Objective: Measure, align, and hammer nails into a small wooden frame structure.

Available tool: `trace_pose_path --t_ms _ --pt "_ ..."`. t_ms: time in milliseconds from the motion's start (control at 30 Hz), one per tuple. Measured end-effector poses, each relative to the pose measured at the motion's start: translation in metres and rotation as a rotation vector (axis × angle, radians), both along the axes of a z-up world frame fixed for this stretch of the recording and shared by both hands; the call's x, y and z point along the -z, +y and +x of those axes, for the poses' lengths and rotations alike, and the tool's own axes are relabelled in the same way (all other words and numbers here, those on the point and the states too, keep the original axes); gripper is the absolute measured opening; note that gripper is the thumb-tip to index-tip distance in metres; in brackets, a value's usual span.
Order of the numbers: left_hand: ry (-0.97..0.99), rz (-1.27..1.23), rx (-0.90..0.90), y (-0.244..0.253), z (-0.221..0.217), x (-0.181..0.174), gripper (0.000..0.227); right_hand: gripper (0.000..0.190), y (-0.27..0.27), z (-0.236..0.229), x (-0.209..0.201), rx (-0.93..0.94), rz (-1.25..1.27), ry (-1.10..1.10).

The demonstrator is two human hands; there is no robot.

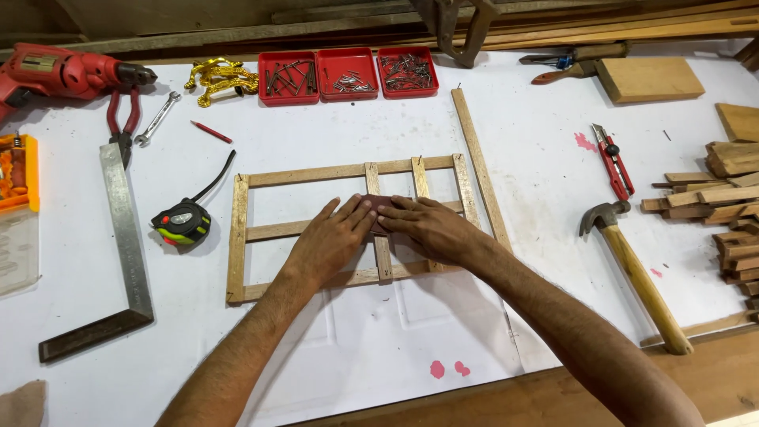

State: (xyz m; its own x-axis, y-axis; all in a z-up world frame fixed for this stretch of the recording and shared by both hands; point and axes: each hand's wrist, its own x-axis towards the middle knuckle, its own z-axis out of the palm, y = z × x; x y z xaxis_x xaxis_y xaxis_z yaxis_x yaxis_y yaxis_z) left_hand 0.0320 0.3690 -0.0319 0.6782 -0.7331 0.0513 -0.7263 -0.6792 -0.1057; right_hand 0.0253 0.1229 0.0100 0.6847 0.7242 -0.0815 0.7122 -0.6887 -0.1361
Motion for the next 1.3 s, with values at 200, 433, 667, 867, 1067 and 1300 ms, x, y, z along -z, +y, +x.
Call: trace_pose_path --t_ms 200,433,667,867,1067,1300 --pt "0.020 0.013 -0.052 -0.006 0.038 -0.008 0.043 0.048 0.000 0.040 0.007 0.061 0.053 -0.006" --pt "-0.015 0.025 -0.055 -0.008 0.041 -0.017 0.043 0.051 0.001 0.043 0.008 0.059 0.044 -0.062" --pt "0.016 0.049 -0.021 -0.002 -0.011 -0.032 0.047 0.070 0.004 -0.007 -0.011 -0.014 -0.112 -0.121" --pt "0.004 0.052 0.023 -0.002 -0.041 -0.020 0.050 0.062 0.000 -0.030 0.007 -0.086 -0.051 -0.075" --pt "0.032 -0.006 -0.055 -0.005 0.003 -0.012 0.047 0.065 0.010 0.005 -0.003 0.048 -0.137 -0.051" --pt "0.076 0.070 -0.135 -0.014 0.040 -0.034 0.045 0.051 0.010 0.048 -0.002 0.105 -0.019 -0.051"
